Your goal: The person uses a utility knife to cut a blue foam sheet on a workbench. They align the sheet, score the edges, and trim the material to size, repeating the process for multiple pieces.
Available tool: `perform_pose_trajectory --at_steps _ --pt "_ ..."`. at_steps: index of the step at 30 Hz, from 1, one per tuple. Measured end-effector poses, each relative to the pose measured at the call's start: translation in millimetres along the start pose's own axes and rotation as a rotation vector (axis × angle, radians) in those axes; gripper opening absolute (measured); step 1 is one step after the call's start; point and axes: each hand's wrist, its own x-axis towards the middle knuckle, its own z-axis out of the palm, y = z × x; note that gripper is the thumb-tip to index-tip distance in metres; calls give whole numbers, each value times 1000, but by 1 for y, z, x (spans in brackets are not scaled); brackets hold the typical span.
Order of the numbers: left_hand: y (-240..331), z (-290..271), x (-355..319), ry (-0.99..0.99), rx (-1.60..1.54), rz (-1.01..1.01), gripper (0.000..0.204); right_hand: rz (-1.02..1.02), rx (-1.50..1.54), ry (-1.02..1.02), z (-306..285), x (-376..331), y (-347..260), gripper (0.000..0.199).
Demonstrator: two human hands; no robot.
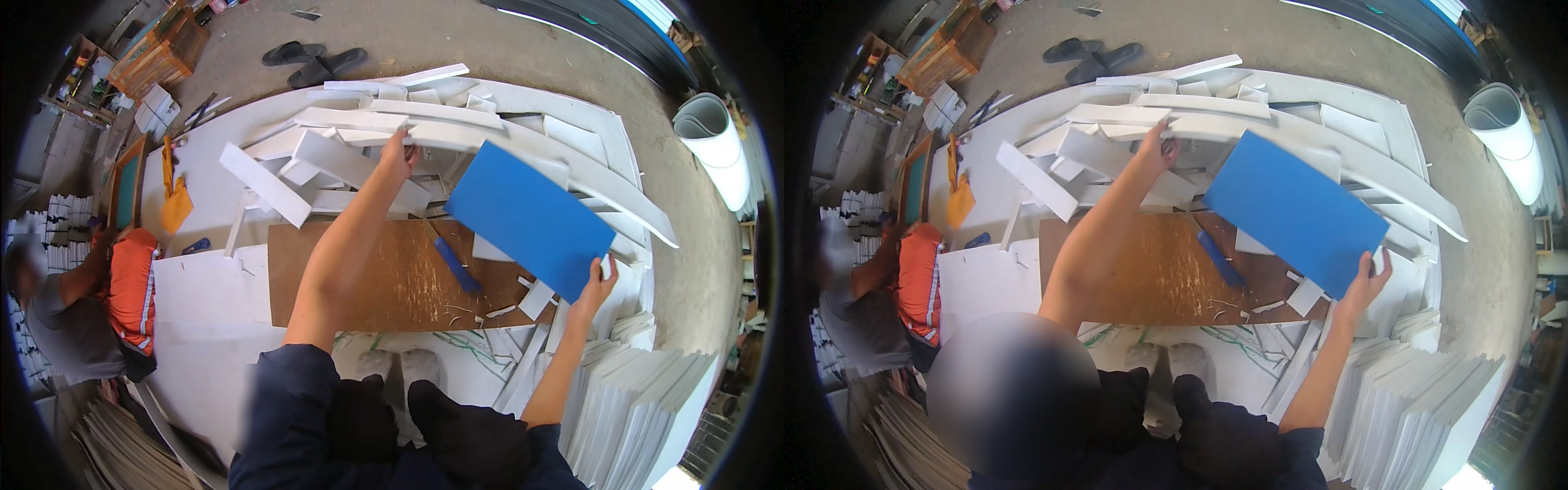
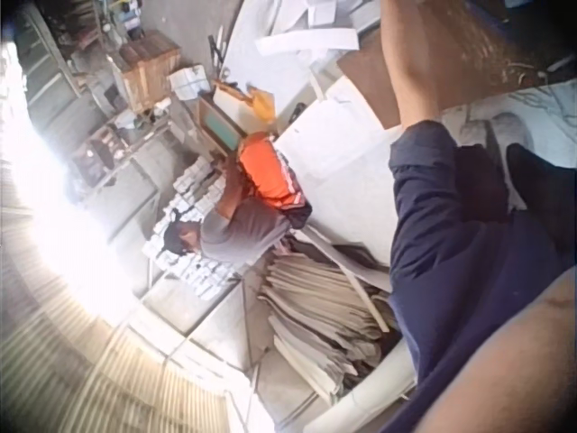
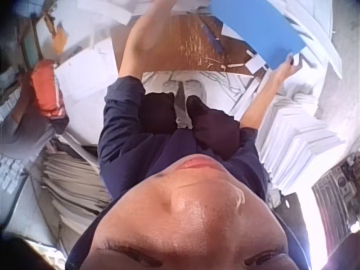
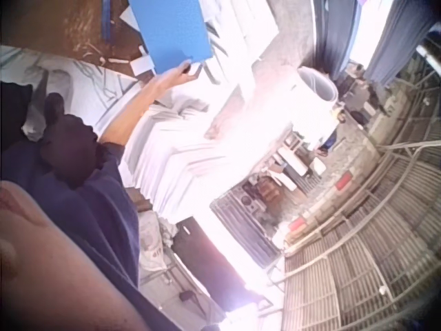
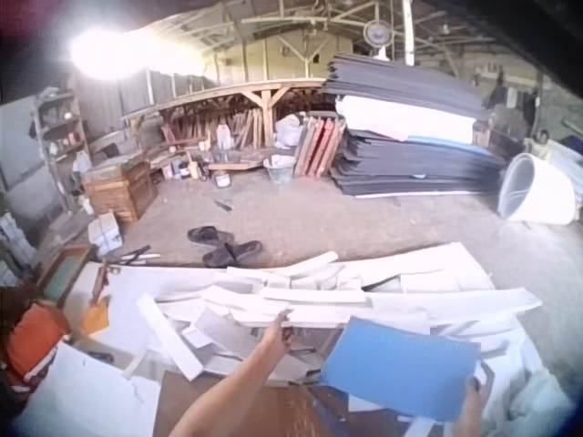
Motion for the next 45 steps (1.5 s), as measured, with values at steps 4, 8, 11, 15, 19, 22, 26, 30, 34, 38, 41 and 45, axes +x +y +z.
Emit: perform_pose_trajectory --at_steps 4,8,11,15,19,22,26,30,34,38,41,45 --pt "44 64 -65 -47 -115 59 25 -131 73 45 -8 -4 -56 47" --pt "76 101 -109 -173 -233 40 24 -223 156 136 -16 -15 -110 47" --pt "96 118 -155 -309 -171 134 28 -277 224 187 -31 -25 -147 46" --pt "94 94 -192 -388 -115 138 36 -336 286 190 -48 -30 -158 44" --pt "50 35 -225 -371 0 163 36 -305 278 189 -58 -45 -163 41" --pt "14 -24 -223 -322 3 48 30 -229 237 30 -48 -41 -139 42" --pt "-21 -115 -211 -245 -138 -123 31 -123 167 -208 16 -50 -86 39" --pt "-38 -187 -217 17 -232 -178 36 -51 -42 -385 80 -66 -23 41" --pt "-26 -254 -226 242 -125 38 46 6 -42 -619 143 -89 22 41" --pt "-9 -285 -222 645 230 380 48 -237 -368 -597 181 -117 45 44" --pt "0 -276 -216 588 933 829 53 -306 -509 -335 162 -116 56 46" --pt "-4 -238 -203 517 1315 870 54 75 -324 -30 116 -79 69 55"
